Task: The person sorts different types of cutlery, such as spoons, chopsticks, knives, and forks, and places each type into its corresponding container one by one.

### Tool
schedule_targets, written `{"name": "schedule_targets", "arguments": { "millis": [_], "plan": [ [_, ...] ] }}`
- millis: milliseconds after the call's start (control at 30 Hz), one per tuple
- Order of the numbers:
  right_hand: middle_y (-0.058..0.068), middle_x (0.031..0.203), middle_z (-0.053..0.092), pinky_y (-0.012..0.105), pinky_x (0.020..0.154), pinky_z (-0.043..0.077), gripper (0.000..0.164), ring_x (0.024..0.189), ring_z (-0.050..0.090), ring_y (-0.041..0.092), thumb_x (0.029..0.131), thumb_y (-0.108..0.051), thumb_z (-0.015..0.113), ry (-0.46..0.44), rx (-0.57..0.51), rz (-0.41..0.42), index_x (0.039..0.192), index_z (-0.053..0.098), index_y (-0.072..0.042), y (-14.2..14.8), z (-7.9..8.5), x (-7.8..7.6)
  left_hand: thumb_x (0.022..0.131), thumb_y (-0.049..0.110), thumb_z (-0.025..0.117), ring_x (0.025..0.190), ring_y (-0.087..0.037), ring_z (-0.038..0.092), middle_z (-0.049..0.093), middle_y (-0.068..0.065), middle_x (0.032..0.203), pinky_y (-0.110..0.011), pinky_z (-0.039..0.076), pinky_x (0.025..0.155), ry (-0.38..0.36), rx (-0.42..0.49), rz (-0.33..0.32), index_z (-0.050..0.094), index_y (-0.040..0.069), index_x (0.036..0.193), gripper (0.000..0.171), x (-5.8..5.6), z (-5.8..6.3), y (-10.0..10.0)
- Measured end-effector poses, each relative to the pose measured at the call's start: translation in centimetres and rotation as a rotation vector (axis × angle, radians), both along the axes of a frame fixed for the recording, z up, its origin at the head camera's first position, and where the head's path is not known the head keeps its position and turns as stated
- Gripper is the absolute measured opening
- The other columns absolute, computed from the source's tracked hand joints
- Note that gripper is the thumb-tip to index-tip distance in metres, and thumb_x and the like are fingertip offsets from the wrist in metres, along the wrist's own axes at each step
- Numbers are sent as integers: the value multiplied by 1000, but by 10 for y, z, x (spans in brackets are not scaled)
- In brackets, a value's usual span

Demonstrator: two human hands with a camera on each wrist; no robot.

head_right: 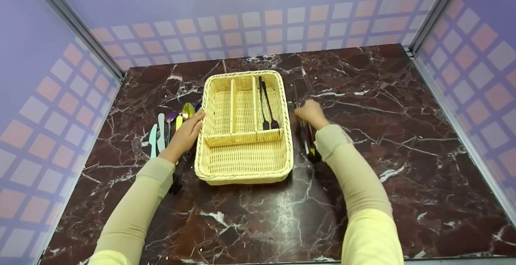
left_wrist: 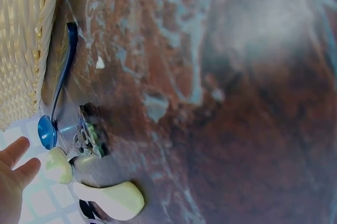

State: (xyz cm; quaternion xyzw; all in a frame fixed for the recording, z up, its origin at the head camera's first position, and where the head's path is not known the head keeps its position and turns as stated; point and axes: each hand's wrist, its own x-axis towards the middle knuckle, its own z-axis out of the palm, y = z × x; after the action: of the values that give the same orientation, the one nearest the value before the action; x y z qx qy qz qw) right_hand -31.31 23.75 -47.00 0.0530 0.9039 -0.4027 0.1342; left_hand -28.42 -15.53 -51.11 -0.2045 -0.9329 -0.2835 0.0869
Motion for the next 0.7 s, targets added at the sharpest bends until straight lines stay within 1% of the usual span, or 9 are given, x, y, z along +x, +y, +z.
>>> {"name": "schedule_targets", "arguments": {
  "millis": [100, 167, 233, 333, 433, 500, 567, 633, 700],
  "plan": [
    [-7, 41, 41, 20, 35, 30, 20, 34, 35, 5, 81, -10, 47, -11, -150, -51, 61, 49, -8, -2, 15, -10, 99, 24, 37, 126, -27, 42, 38, -6, 143, -39, 29, 106, 0, -3, -1, 46, 6, 134, 40, 1, 2, 0],
    [-7, 44, 46, 19, 35, 30, 19, 35, 36, 4, 87, -12, 47, -13, -259, -68, 70, 52, -5, -6, 24, -16, 99, 24, 37, 127, -27, 41, 37, -7, 143, -39, 29, 106, -6, -3, -2, 45, 6, 135, 41, 1, 2, -1],
    [-7, 50, 52, 18, 37, 32, 17, 38, 39, 3, 91, -15, 47, -9, -343, -78, 80, 54, -3, -12, 32, -22, 99, 24, 36, 128, -26, 41, 37, -6, 144, -39, 28, 106, -9, -5, 1, 45, 7, 135, 41, 1, 1, -1],
    [-7, 58, 57, 16, 39, 35, 15, 41, 42, 2, 92, -13, 47, -30, -459, -88, 95, 52, 0, -23, 40, -29, 99, 24, 37, 127, -26, 42, 38, -7, 143, -39, 29, 106, 2, 0, 7, 46, 7, 134, 40, 2, 0, -1],
    [-5, 62, 57, 15, 43, 39, 23, 44, 45, 2, 91, -7, 49, -73, -539, -97, 111, 47, 4, -35, 45, -34, 98, 23, 38, 126, -27, 43, 39, -7, 143, -39, 30, 105, 11, 15, 11, 47, 6, 133, 40, 3, 0, -1],
    [-3, 65, 56, 15, 45, 41, 33, 46, 46, 3, 90, -2, 50, -102, -564, -99, 120, 41, 6, -41, 45, -37, 98, 23, 38, 125, -27, 44, 39, -8, 142, -39, 30, 105, 9, 20, 8, 47, 5, 133, 40, 3, 0, 0],
    [-1, 67, 55, 17, 46, 42, 40, 48, 47, 5, 89, 1, 51, -127, -551, -102, 126, 37, 6, -48, 44, -39, 99, 23, 37, 125, -27, 43, 38, -7, 143, -39, 30, 105, -1, 16, 9, 46, 6, 134, 40, 3, 0, 0],
    [1, 68, 54, 18, 47, 43, 44, 47, 48, 6, 87, 4, 51, -137, -508, -105, 128, 35, 6, -54, 41, -41, 99, 24, 37, 125, -27, 43, 37, -7, 144, -39, 30, 105, -11, 17, 10, 46, 6, 134, 41, 3, 1, 0],
    [2, 69, 53, 18, 46, 44, 44, 46, 48, 6, 87, 5, 51, -140, -451, -96, 127, 35, 7, -61, 38, -42, 99, 24, 37, 125, -28, 44, 36, -7, 144, -39, 31, 105, -17, 19, 10, 45, 7, 135, 41, 3, 2, 1]
  ]
}}
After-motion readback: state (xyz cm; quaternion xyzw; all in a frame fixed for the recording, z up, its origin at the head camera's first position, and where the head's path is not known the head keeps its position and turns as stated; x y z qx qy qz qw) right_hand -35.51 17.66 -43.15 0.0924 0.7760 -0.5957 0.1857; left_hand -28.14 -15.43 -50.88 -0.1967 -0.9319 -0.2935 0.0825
